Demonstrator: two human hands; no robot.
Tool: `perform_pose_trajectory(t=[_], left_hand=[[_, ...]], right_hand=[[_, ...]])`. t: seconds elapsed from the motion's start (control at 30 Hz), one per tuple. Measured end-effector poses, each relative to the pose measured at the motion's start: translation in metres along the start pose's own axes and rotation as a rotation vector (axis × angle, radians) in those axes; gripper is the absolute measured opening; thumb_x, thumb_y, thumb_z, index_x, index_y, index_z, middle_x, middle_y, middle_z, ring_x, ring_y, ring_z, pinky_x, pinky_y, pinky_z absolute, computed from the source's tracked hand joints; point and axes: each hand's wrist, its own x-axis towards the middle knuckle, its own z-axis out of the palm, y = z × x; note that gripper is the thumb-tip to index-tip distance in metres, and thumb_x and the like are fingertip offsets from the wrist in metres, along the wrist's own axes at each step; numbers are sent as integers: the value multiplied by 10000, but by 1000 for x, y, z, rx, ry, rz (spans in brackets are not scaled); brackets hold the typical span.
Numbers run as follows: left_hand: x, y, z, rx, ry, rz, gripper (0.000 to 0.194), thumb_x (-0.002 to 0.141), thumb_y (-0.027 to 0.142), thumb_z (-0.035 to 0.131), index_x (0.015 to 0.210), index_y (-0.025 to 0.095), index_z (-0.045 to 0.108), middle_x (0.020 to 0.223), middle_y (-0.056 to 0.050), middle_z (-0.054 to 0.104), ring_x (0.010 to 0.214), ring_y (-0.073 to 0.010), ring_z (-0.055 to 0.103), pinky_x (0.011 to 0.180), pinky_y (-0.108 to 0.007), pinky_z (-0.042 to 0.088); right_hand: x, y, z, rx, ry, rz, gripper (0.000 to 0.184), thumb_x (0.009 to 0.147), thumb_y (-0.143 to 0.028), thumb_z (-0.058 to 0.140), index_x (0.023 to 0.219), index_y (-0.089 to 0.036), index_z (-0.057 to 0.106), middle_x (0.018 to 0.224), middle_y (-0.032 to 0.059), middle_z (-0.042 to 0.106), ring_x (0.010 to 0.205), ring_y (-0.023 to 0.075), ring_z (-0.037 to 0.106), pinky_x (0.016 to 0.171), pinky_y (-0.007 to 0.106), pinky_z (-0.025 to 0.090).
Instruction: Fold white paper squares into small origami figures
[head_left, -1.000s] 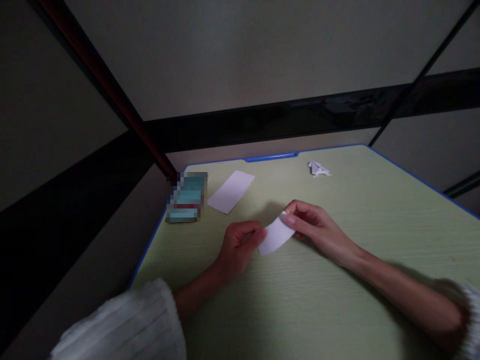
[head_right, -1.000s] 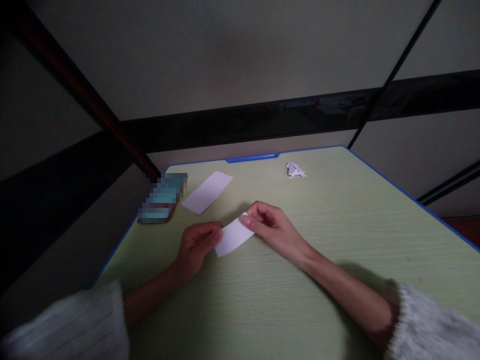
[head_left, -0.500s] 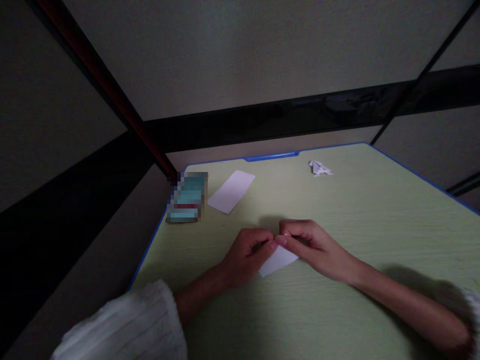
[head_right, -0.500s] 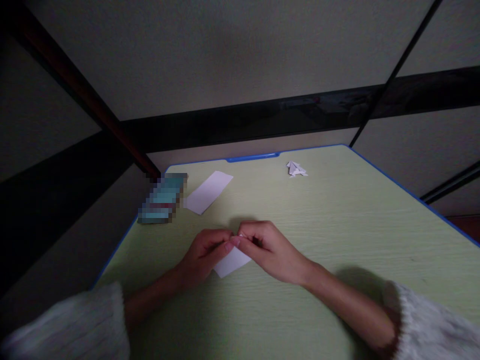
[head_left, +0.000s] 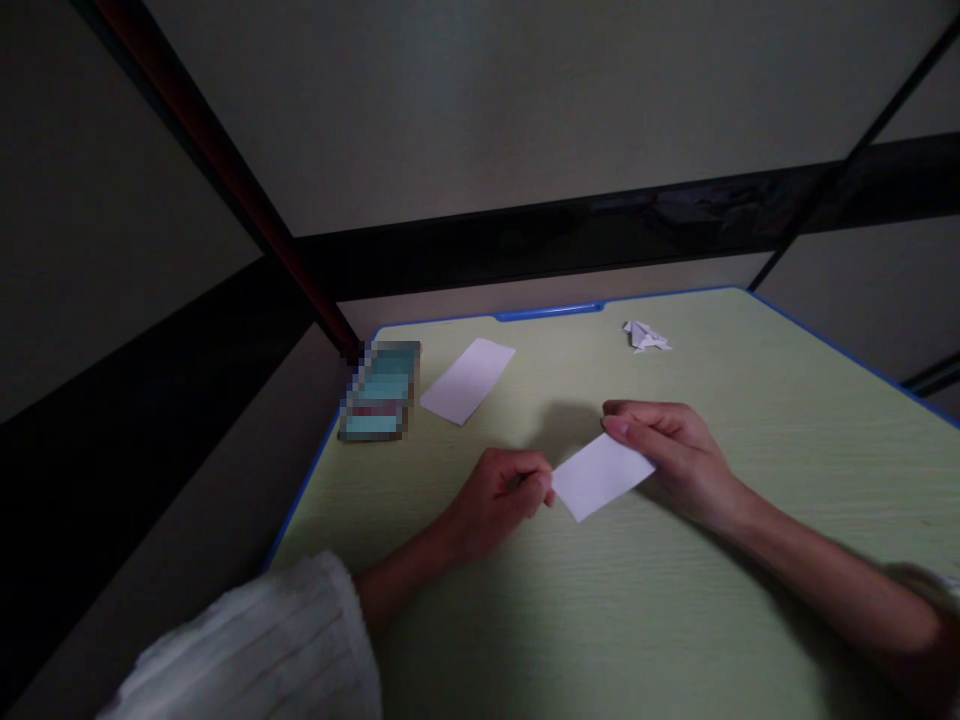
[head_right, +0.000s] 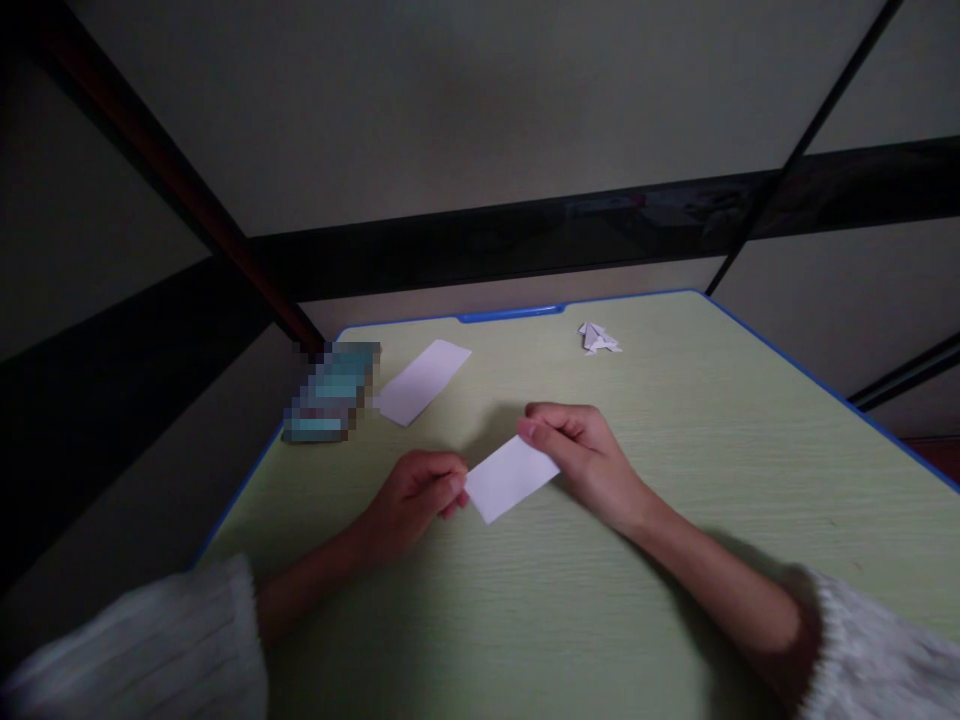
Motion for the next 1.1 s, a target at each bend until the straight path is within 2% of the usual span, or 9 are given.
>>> perform_pose_trajectory(t=[0.13,0.2,0.27,0.4,0.5,0.67,0.77,0.9,1.1], left_hand=[[0,-2,-2,-58,57,4,223,704,210,391,493,152,434,442,45,364,423,-64,328,427,-197,252],[1,-2,-2,-104,111,-2,229,709,230,400,501,149,450,441,40,387,424,-68,347,434,-200,272],[3,-2,-1,-168,161,-4,238,728,270,404,544,142,483,460,25,432,445,-79,387,460,-209,310],[6,-2,1,-274,184,18,270,751,360,413,629,137,502,515,4,498,489,-96,447,506,-225,356],[7,-3,1,-207,196,-16,250,724,341,476,567,145,475,479,26,466,470,-85,428,486,-210,336],[9,-4,0,-145,386,-26,234,697,307,512,536,152,440,487,52,393,479,-70,351,461,-192,285],[8,-3,1,-117,325,-32,239,701,308,506,537,153,430,491,56,364,473,-65,320,449,-194,258],[4,-2,2,-33,193,-18,266,727,301,482,515,152,418,475,54,341,462,-66,306,443,-205,235],[5,-4,-3,-34,449,45,252,738,271,475,521,157,416,488,52,336,487,-75,290,463,-212,234]], right_hand=[[9,-7,-19,111,395,-62,259,688,-351,537,529,-202,395,501,-42,298,424,83,267,388,219,212],[9,-11,-23,124,489,-117,245,699,-334,525,543,-210,382,516,-42,292,424,86,256,388,220,212],[6,-12,-20,91,426,-93,266,709,-338,523,528,-203,383,507,-44,288,433,86,266,401,220,218],[-3,-7,1,-69,136,-28,322,762,-362,469,505,-180,405,491,-44,310,442,78,273,409,224,203],[-6,-5,9,-105,53,0,320,764,-371,453,516,-177,403,491,-49,310,445,75,283,413,220,206],[-5,-6,7,-147,-140,70,268,748,-338,458,544,-168,425,498,-50,335,458,76,302,432,213,232],[-6,-6,9,-161,-246,91,235,748,-319,455,572,-164,438,511,-48,344,464,75,306,429,207,235],[-7,-6,15,-175,-318,97,188,727,-259,463,569,-162,429,521,-47,342,467,70,309,424,200,237],[-5,-11,15,-178,-262,55,168,704,-185,449,539,-166,418,506,-50,343,464,66,301,427,198,237]])
